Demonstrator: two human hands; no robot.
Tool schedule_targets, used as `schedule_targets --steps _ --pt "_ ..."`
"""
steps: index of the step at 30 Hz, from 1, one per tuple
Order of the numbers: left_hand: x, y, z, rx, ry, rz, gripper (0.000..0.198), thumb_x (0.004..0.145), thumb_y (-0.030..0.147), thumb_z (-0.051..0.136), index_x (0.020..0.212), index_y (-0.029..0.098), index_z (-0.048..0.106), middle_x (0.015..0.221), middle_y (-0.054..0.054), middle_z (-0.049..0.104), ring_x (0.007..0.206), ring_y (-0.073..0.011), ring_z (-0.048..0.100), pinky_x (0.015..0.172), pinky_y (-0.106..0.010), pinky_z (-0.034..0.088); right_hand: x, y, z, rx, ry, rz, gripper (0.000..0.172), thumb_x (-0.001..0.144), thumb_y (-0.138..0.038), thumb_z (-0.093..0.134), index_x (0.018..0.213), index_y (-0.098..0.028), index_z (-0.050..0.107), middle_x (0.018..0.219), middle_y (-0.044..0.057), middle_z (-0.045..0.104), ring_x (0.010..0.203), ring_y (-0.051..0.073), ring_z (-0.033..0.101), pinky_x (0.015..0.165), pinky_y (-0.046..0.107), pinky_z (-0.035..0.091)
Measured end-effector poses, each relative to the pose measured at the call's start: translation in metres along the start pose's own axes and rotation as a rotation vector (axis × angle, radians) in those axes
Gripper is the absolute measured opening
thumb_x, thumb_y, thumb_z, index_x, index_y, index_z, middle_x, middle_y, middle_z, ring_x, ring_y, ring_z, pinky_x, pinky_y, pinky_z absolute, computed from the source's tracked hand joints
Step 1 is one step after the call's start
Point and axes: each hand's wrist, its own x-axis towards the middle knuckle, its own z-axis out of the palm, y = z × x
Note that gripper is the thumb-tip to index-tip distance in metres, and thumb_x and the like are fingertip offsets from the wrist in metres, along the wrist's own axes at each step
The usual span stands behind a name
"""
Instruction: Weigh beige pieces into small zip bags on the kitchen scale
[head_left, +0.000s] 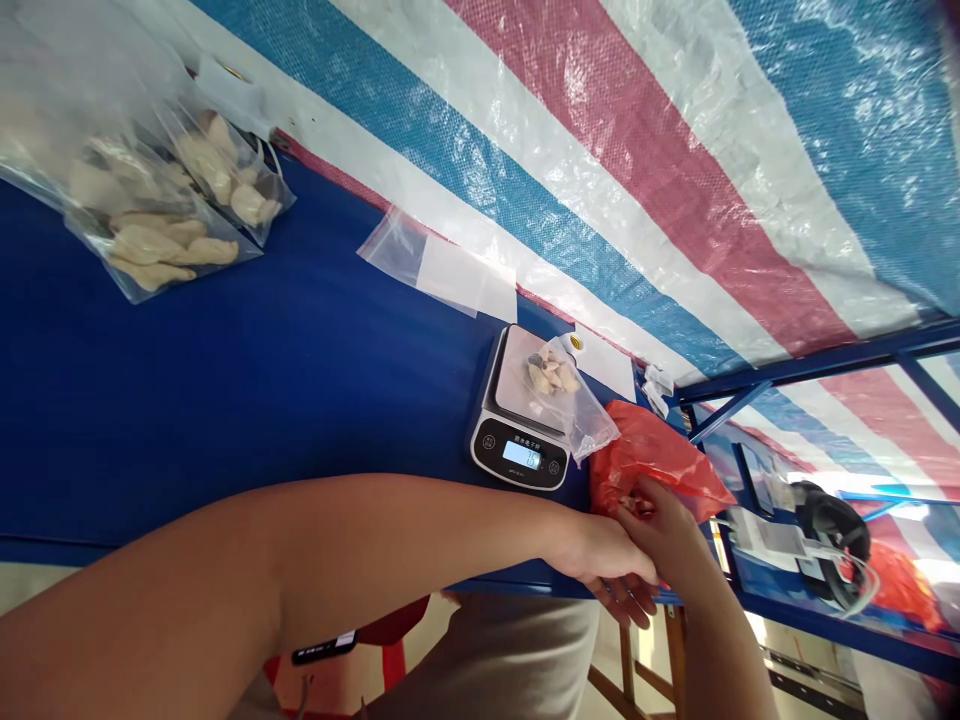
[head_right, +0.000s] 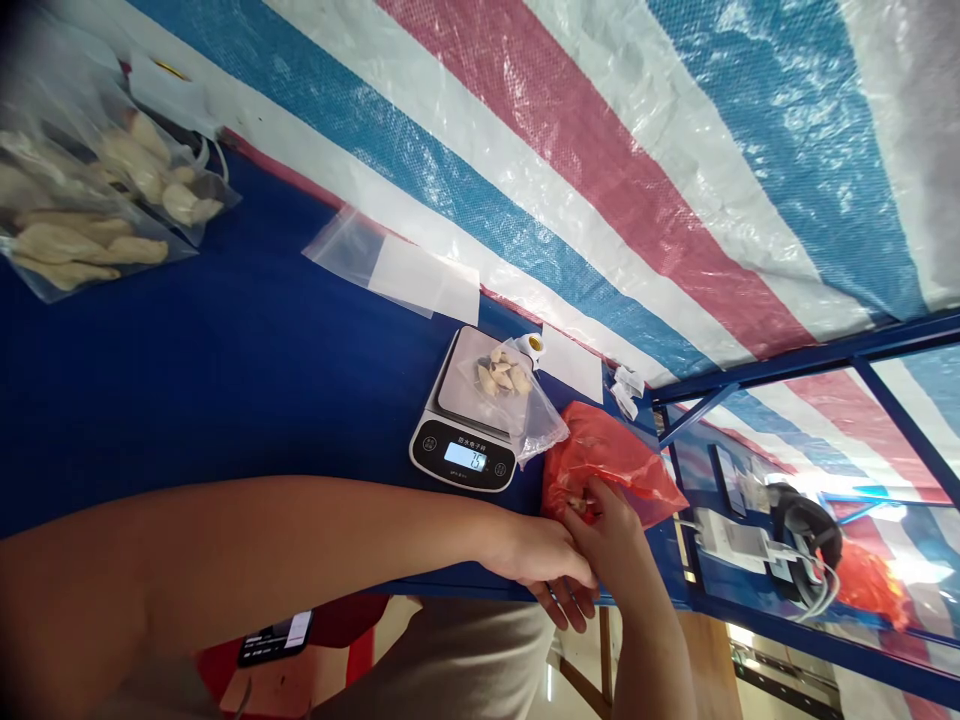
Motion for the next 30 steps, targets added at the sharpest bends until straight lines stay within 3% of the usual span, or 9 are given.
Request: schedule_targets --steps 4,10,15,18,21,26,30 --pt "0.002 -0.001 0.0 0.002 -0.001 0.002 0.008 0.083 0.018 0.062 0.078 0.012 0.064 0.072 -0.005 0.067 0.069 -0.0159 0.068 0.072 -0.031 0.056 0.003 -0.002 0.005 0.037 -0.024 0.047 0.026 0.069 -0.048 0.062 0.08 -0.026 0.055 0.074 0.002 0.068 0.072 0.026 0.064 0.067 0.038 0.046" --pt "0.007 -0.002 -0.002 -0.01 -0.007 0.017 0.007 0.079 0.018 0.067 0.081 0.013 0.063 0.075 -0.003 0.065 0.069 -0.0162 0.068 0.071 -0.032 0.056 0.004 0.004 0.006 0.053 0.158 0.039 0.036 0.075 -0.052 0.062 0.1 -0.026 0.056 0.086 0.004 0.071 0.078 0.027 0.07 0.068 0.038 0.051" --pt "0.008 -0.005 -0.006 0.002 -0.039 0.055 0.012 0.077 0.021 0.068 0.087 0.014 0.066 0.076 -0.003 0.067 0.07 -0.0165 0.069 0.07 -0.032 0.057 0.007 0.009 0.01 -0.027 0.268 -0.053 0.03 0.083 -0.051 0.056 0.097 -0.025 0.056 0.092 0.008 0.073 0.08 0.028 0.07 0.068 0.04 0.051" --pt "0.014 -0.008 -0.008 -0.011 -0.04 0.057 0.014 0.073 0.021 0.071 0.084 0.014 0.065 0.077 -0.003 0.067 0.071 -0.0172 0.07 0.07 -0.033 0.057 0.007 0.008 0.008 0.078 0.33 -0.073 0.036 0.089 -0.054 0.056 0.105 -0.022 0.063 0.105 0.012 0.075 0.086 0.028 0.072 0.073 0.04 0.054" --pt "0.02 -0.012 -0.01 -0.022 -0.024 0.052 0.02 0.068 0.023 0.078 0.079 0.014 0.065 0.078 -0.004 0.069 0.072 -0.0174 0.07 0.07 -0.034 0.059 0.005 0.005 0.002 0.138 0.405 -0.014 0.043 0.089 -0.057 0.061 0.108 -0.02 0.069 0.108 0.014 0.076 0.083 0.027 0.072 0.071 0.038 0.054" --pt "0.016 -0.013 -0.009 -0.027 -0.008 0.024 0.027 0.062 0.026 0.085 0.076 0.012 0.067 0.079 -0.006 0.07 0.073 -0.017 0.069 0.073 -0.033 0.058 -0.001 0.002 -0.005 0.177 0.481 0.159 0.047 0.085 -0.059 0.067 0.108 -0.019 0.074 0.089 0.011 0.077 0.072 0.026 0.071 0.067 0.036 0.052" --pt "0.006 -0.009 -0.006 -0.025 -0.014 0.032 0.026 0.064 0.025 0.084 0.077 0.012 0.066 0.08 -0.004 0.07 0.074 -0.0156 0.069 0.076 -0.032 0.056 -0.006 -0.001 -0.007 0.242 0.634 0.241 0.055 0.086 -0.062 0.069 0.119 -0.017 0.072 0.095 0.013 0.077 0.069 0.026 0.072 0.066 0.037 0.053"
